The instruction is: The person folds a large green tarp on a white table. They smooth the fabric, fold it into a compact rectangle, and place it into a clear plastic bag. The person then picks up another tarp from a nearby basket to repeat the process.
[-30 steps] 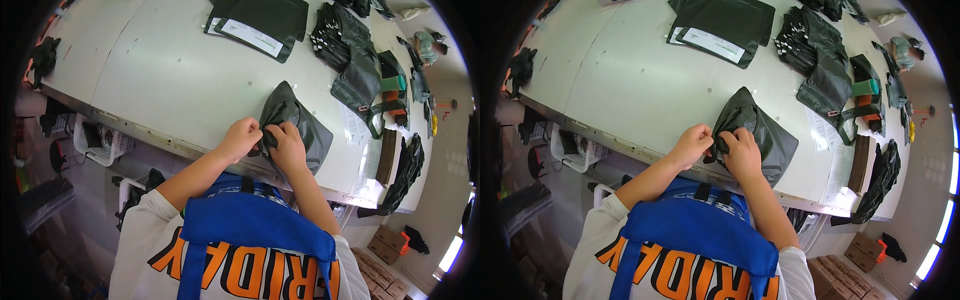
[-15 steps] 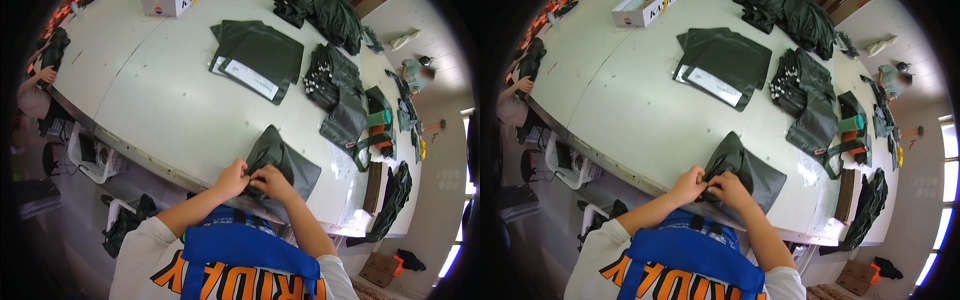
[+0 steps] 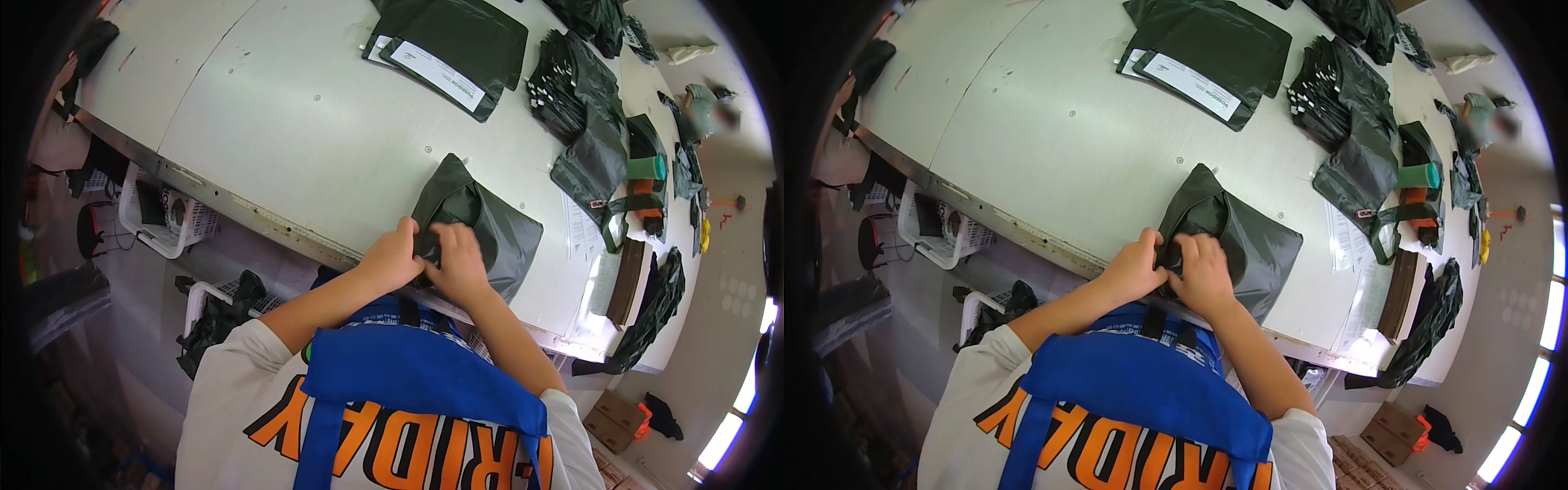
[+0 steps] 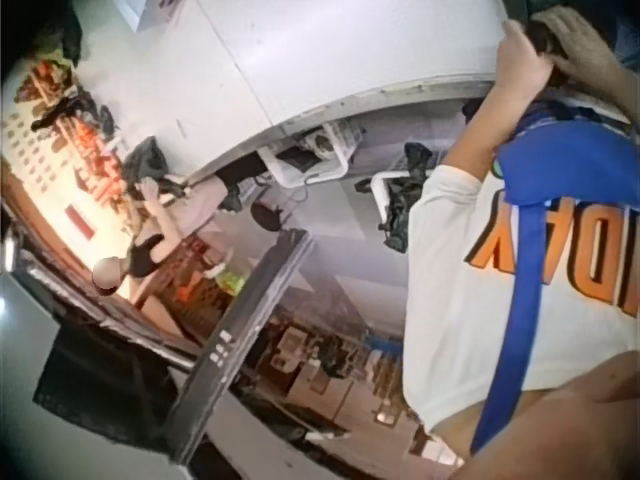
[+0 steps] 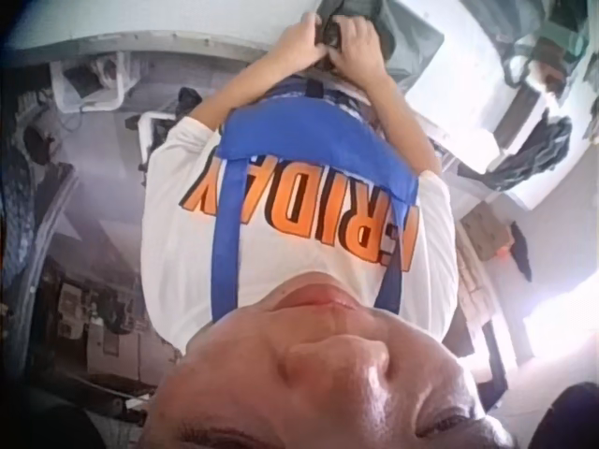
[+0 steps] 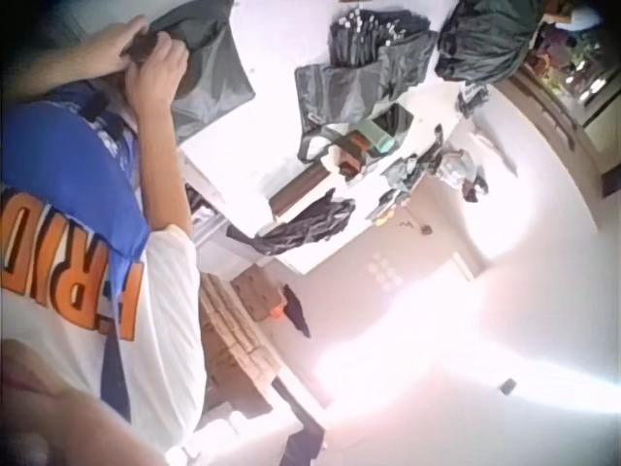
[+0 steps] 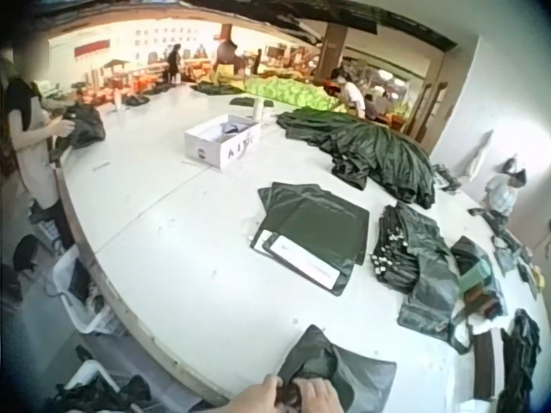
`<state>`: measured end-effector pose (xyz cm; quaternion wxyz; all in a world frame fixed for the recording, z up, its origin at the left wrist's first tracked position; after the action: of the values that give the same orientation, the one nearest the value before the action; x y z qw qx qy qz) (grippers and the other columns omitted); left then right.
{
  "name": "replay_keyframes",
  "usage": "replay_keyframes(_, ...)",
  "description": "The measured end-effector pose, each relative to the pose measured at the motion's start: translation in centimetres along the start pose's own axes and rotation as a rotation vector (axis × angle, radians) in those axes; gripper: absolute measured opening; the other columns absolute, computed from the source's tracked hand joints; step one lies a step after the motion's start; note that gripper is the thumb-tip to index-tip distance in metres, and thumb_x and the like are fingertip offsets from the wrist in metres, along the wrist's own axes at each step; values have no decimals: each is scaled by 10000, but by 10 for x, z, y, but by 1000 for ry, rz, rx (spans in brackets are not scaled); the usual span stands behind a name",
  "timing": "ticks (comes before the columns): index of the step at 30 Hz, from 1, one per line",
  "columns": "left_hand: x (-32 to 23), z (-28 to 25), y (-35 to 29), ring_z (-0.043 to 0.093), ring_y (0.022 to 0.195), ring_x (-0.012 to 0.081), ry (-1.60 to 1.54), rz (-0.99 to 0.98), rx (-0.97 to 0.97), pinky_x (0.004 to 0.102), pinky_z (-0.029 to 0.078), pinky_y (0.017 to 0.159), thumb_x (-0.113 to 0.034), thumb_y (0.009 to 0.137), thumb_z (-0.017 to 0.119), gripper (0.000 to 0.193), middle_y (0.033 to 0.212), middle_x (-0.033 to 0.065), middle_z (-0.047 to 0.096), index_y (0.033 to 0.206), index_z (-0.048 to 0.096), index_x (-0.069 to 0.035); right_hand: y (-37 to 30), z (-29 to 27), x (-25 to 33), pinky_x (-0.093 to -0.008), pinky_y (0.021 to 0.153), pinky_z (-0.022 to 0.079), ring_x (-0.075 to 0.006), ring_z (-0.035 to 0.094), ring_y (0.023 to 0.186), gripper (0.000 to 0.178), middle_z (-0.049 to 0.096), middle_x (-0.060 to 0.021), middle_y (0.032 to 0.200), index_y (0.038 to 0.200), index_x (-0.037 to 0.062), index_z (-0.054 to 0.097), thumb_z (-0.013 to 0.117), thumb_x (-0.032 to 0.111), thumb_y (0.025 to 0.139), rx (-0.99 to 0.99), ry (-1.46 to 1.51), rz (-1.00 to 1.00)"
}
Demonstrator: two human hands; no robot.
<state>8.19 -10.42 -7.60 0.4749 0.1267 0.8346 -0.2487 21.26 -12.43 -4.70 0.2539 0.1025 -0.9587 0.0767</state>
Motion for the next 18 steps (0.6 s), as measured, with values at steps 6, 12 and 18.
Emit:
replay_keyframes(6, -5, 4, 10, 615, 676, 418, 175, -68, -9, 518, 476, 592, -123, 781, 608, 418, 736, 239, 613, 1114, 403, 25, 20, -2, -3, -468, 1136, 226, -379, 236, 1395, 1002, 278, -230, 1478, 1421, -28, 297, 818, 279, 622, 46, -270, -68)
replay_keyframes(12, 5, -7, 52, 612, 655, 388, 136, 120, -288, 469, 478, 584, -78, 810, 553, 222, 716, 189, 623, 1016, 488, -28, 30, 8, -4, -481, 1160, 166, -388, 168, 1426, 1102, 234, -252, 1501, 1426, -60, 260, 829, 377, 590, 231, -371, 15)
replay_keyframes(18, -29, 17, 58, 583, 629, 382, -74, 281, -45, 481, 430, 577, -43, 811, 533, 215, 671, 164, 597, 994, 421, -33, 40, 30, -54, -490, 1155, 170, -411, 189, 1400, 734, 284, -230, 1471, 1403, 57, 372, 644, 324, 776, 365, -257, -20)
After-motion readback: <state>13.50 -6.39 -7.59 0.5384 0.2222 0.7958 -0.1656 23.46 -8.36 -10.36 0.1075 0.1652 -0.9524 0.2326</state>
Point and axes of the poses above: each hand's wrist, its own y-axis towards the middle knuckle, its own z-axis out of the palm, x = y × z, the point moved 5 cm from there along y, towards the middle knuckle
